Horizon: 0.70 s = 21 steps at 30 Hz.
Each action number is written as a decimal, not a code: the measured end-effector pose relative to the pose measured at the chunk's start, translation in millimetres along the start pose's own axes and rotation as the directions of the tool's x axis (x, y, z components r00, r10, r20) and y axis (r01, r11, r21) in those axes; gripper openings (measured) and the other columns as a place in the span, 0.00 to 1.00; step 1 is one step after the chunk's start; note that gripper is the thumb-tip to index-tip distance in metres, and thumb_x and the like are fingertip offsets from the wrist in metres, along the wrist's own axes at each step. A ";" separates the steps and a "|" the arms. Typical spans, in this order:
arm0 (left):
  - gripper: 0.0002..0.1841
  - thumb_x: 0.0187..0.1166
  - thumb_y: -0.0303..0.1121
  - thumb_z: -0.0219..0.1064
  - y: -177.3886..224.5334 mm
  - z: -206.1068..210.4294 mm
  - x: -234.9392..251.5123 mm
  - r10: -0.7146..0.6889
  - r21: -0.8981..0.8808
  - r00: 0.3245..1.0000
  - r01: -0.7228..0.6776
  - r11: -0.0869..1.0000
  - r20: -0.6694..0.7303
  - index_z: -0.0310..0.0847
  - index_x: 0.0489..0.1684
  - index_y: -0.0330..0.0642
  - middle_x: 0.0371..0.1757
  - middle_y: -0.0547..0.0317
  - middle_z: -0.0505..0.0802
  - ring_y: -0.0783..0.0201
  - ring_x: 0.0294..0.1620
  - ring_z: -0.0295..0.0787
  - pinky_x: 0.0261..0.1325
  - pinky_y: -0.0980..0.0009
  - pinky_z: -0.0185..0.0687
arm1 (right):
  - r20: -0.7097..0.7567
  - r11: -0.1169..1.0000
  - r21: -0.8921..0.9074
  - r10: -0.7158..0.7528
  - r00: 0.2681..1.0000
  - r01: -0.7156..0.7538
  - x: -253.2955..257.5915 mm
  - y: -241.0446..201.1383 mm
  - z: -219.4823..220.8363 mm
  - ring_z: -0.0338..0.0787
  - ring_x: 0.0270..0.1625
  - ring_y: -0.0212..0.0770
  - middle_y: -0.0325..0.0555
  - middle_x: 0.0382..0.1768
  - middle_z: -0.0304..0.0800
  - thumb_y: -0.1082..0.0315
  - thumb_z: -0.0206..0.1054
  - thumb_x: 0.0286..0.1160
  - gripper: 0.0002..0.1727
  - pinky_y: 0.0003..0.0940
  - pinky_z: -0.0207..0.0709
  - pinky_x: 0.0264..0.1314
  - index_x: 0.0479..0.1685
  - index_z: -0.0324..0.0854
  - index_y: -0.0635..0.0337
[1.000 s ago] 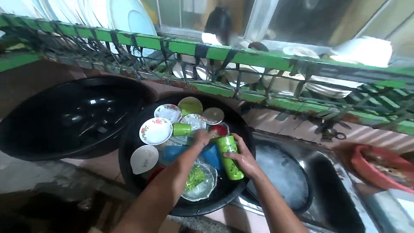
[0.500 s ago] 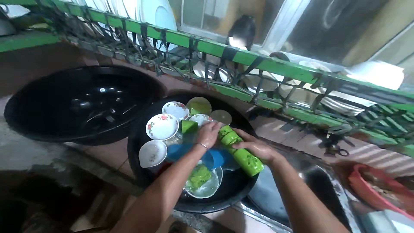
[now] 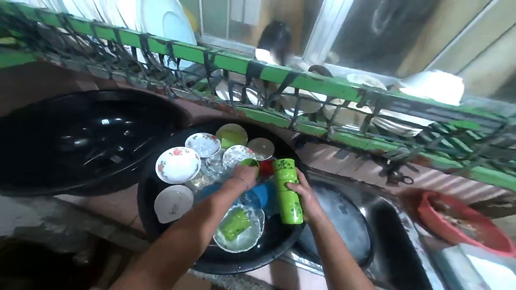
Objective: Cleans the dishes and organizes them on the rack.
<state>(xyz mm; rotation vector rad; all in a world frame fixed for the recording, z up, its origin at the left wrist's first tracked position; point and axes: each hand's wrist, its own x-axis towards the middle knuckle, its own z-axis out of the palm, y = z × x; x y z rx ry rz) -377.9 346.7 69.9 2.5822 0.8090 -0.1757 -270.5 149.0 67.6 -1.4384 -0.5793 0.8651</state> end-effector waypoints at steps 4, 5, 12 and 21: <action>0.21 0.83 0.34 0.64 12.6 19.0 21.0 -0.027 -0.064 0.959 0.047 0.997 0.283 0.78 0.67 0.26 0.65 0.28 0.86 0.34 0.67 0.85 0.68 0.34 0.77 | 0.008 1.000 -0.007 -0.025 1.000 0.025 -4.0 3.7 1.6 0.93 0.45 0.49 0.52 0.59 0.89 0.53 0.72 0.62 0.49 0.49 0.89 0.42 0.91 0.55 0.32; 0.20 0.83 0.33 0.64 17.3 23.0 20.5 -0.072 -0.060 0.955 0.093 0.994 0.288 0.80 0.64 0.24 0.64 0.28 0.87 0.34 0.66 0.85 0.67 0.34 0.78 | 0.005 0.999 -0.013 -0.031 1.000 0.031 -5.8 4.6 0.4 0.93 0.46 0.50 0.53 0.60 0.89 0.53 0.72 0.63 0.48 0.50 0.89 0.43 0.91 0.55 0.31; 0.26 0.78 0.30 0.66 7.4 40.4 28.7 -0.169 -0.344 0.986 0.157 0.926 -0.007 0.75 0.77 0.36 0.69 0.31 0.86 0.34 0.71 0.83 0.71 0.33 0.75 | -0.004 0.998 -0.033 -0.047 0.999 0.047 -5.7 5.2 0.3 0.94 0.48 0.51 0.52 0.62 0.88 0.54 0.74 0.61 0.49 0.50 0.90 0.46 0.91 0.56 0.33; 0.32 0.93 0.60 0.45 -7.5 -13.5 5.9 -0.485 -0.993 0.874 0.062 0.096 0.007 0.65 0.86 0.50 0.77 0.38 0.78 0.41 0.64 0.82 0.54 0.44 0.83 | 0.278 0.943 -0.275 0.264 0.924 -0.187 -8.4 -48.6 -4.8 0.93 0.47 0.45 0.51 0.55 0.91 0.52 0.65 0.72 0.39 0.44 0.90 0.46 0.88 0.61 0.40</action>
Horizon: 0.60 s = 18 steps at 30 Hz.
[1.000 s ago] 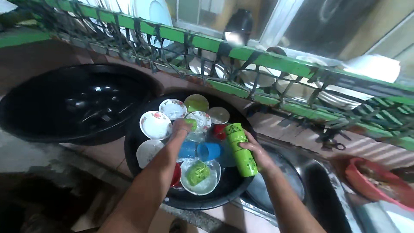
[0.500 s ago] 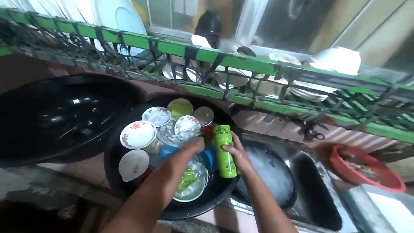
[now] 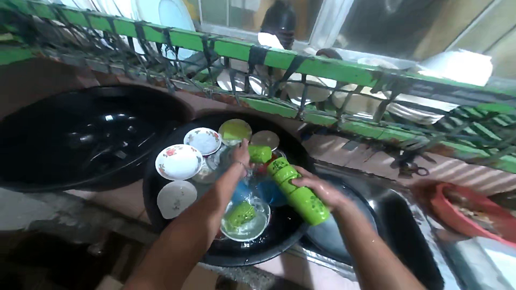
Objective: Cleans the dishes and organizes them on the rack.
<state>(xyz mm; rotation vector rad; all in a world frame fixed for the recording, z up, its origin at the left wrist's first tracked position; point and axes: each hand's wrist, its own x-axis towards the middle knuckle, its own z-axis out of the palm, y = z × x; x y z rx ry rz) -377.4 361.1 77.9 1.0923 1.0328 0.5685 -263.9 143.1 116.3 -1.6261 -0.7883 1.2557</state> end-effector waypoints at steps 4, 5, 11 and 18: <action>0.29 0.94 0.56 0.45 19.6 -8.4 -27.6 0.069 0.095 0.977 -0.090 0.991 0.204 0.68 0.85 0.49 0.77 0.39 0.79 0.42 0.70 0.81 0.63 0.39 0.81 | 0.174 0.997 -0.071 0.009 0.985 0.003 7.8 -22.1 -2.8 0.94 0.46 0.43 0.48 0.55 0.91 0.51 0.61 0.75 0.38 0.43 0.92 0.43 0.89 0.59 0.39; 0.29 0.94 0.55 0.46 20.6 -9.6 -33.0 0.111 0.180 0.955 -0.165 0.970 0.276 0.70 0.85 0.47 0.77 0.38 0.80 0.41 0.71 0.81 0.65 0.38 0.79 | 0.196 0.998 -0.067 -0.004 0.981 0.018 11.2 -24.4 -0.6 0.95 0.45 0.42 0.47 0.55 0.91 0.49 0.61 0.75 0.39 0.43 0.92 0.42 0.90 0.57 0.38; 0.20 0.93 0.42 0.55 18.5 -43.8 -65.3 0.358 0.616 0.826 -0.563 0.551 0.435 0.77 0.73 0.40 0.75 0.40 0.80 0.45 0.75 0.80 0.77 0.46 0.76 | 0.064 0.985 0.114 -0.139 0.988 0.131 22.5 3.3 8.8 0.94 0.49 0.45 0.49 0.59 0.90 0.50 0.66 0.68 0.45 0.45 0.92 0.44 0.91 0.55 0.34; 0.30 0.78 0.21 0.65 -55.3 -40.2 -115.1 -0.358 0.654 0.670 -0.733 -0.185 0.650 0.69 0.83 0.34 0.88 0.42 0.70 0.39 0.90 0.60 0.82 0.32 0.60 | -0.155 0.948 0.244 -0.171 0.973 0.205 10.4 42.9 10.3 0.94 0.38 0.48 0.52 0.49 0.92 0.45 0.60 0.71 0.39 0.47 0.91 0.36 0.89 0.59 0.35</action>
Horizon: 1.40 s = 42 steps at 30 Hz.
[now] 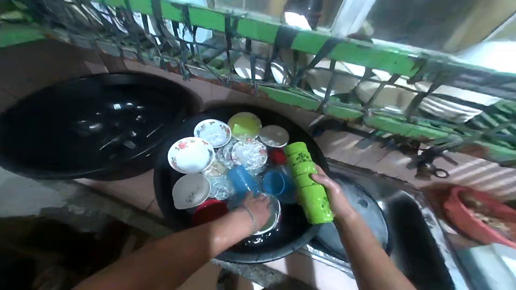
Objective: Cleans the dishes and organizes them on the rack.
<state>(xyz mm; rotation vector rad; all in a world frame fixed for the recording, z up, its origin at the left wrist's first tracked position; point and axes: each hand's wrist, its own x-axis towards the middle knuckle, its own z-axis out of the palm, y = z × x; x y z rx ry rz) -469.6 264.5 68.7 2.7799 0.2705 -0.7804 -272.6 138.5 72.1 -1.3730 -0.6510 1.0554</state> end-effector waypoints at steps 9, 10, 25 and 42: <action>0.21 0.81 0.33 0.65 -13.7 -11.9 0.3 -0.350 -0.193 0.932 0.361 0.912 0.091 0.79 0.66 0.26 0.66 0.27 0.86 0.29 0.68 0.83 0.68 0.29 0.76 | -0.070 0.994 0.095 -0.053 0.996 0.059 1.4 9.0 2.1 0.94 0.39 0.50 0.55 0.50 0.91 0.48 0.68 0.63 0.48 0.48 0.91 0.39 0.91 0.54 0.34; 0.23 0.82 0.37 0.65 -19.9 -13.3 -0.8 -0.360 -0.239 0.922 0.384 0.892 0.139 0.79 0.65 0.24 0.67 0.25 0.85 0.28 0.70 0.82 0.69 0.28 0.74 | -0.073 0.992 0.107 -0.059 0.996 0.067 0.8 9.3 1.7 0.94 0.40 0.50 0.56 0.50 0.91 0.48 0.67 0.64 0.47 0.49 0.91 0.40 0.91 0.54 0.35; 0.30 0.86 0.48 0.65 -48.7 10.8 -1.7 -0.259 -0.602 0.965 0.231 0.764 0.041 0.74 0.76 0.30 0.71 0.31 0.84 0.37 0.75 0.80 0.79 0.38 0.70 | -0.124 0.994 0.080 -0.062 0.990 0.073 5.7 9.1 6.7 0.95 0.47 0.53 0.59 0.58 0.89 0.51 0.75 0.58 0.52 0.50 0.92 0.46 0.91 0.55 0.39; 0.33 0.90 0.64 0.45 -46.1 -25.0 -3.6 -0.789 -0.750 0.614 -0.509 -0.423 0.028 0.78 0.68 0.44 0.51 0.46 0.88 0.54 0.37 0.85 0.32 0.59 0.82 | 0.256 0.977 -0.024 0.213 0.943 -0.214 -30.4 -38.7 -4.9 0.95 0.39 0.55 0.59 0.49 0.90 0.44 0.66 0.66 0.42 0.51 0.92 0.39 0.86 0.62 0.36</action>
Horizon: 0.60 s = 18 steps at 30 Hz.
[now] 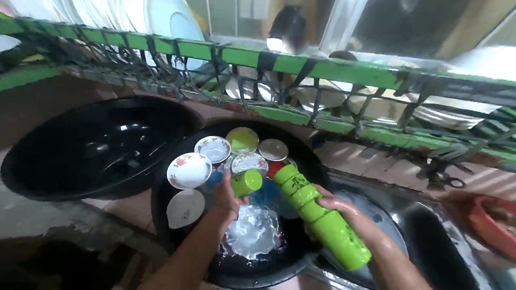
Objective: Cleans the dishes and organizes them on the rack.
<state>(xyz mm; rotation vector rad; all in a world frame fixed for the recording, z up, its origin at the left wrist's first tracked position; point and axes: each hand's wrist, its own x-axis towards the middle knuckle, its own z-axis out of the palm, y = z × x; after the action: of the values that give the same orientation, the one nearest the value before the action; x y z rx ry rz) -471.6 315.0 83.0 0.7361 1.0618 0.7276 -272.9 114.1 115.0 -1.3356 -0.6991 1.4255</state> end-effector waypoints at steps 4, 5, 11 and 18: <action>0.36 0.89 0.67 0.41 2.7 3.1 -1.1 0.182 0.188 0.980 -0.194 0.963 0.079 0.74 0.76 0.48 0.60 0.42 0.88 0.48 0.44 0.88 0.36 0.51 0.85 | 0.175 0.985 -0.171 0.060 0.983 -0.030 -10.1 -17.3 8.2 0.94 0.47 0.49 0.54 0.57 0.89 0.48 0.68 0.69 0.39 0.48 0.91 0.47 0.87 0.65 0.35; 0.38 0.89 0.68 0.40 1.3 4.2 -3.6 0.258 0.279 0.958 -0.284 0.917 0.127 0.77 0.73 0.46 0.58 0.41 0.89 0.48 0.45 0.89 0.39 0.50 0.87 | 0.204 0.981 -0.193 0.064 0.977 -0.024 -8.4 -18.3 9.7 0.93 0.50 0.47 0.53 0.59 0.89 0.48 0.69 0.70 0.40 0.47 0.91 0.50 0.88 0.63 0.35; 0.38 0.95 0.56 0.30 3.2 5.5 -23.5 0.322 0.444 0.772 -0.595 0.670 0.548 0.84 0.61 0.35 0.59 0.45 0.91 0.56 0.63 0.87 0.71 0.51 0.79 | 0.196 0.987 -0.151 -0.029 0.980 0.059 7.3 24.2 20.5 0.91 0.62 0.50 0.55 0.69 0.85 0.57 0.79 0.62 0.52 0.50 0.88 0.63 0.93 0.55 0.36; 0.19 0.88 0.42 0.64 49.5 16.3 46.7 0.248 0.691 0.803 -0.594 0.412 0.542 0.82 0.67 0.39 0.64 0.43 0.90 0.49 0.64 0.89 0.71 0.45 0.81 | -0.057 0.955 -0.067 -0.292 0.955 0.288 -44.8 46.5 5.5 0.92 0.59 0.50 0.55 0.68 0.85 0.56 0.80 0.58 0.55 0.50 0.90 0.58 0.93 0.55 0.44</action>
<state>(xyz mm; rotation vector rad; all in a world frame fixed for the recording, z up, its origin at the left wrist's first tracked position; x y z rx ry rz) -449.9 377.6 105.5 2.0085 0.8309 0.4190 -297.1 59.3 90.2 -1.2595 -0.8602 1.1285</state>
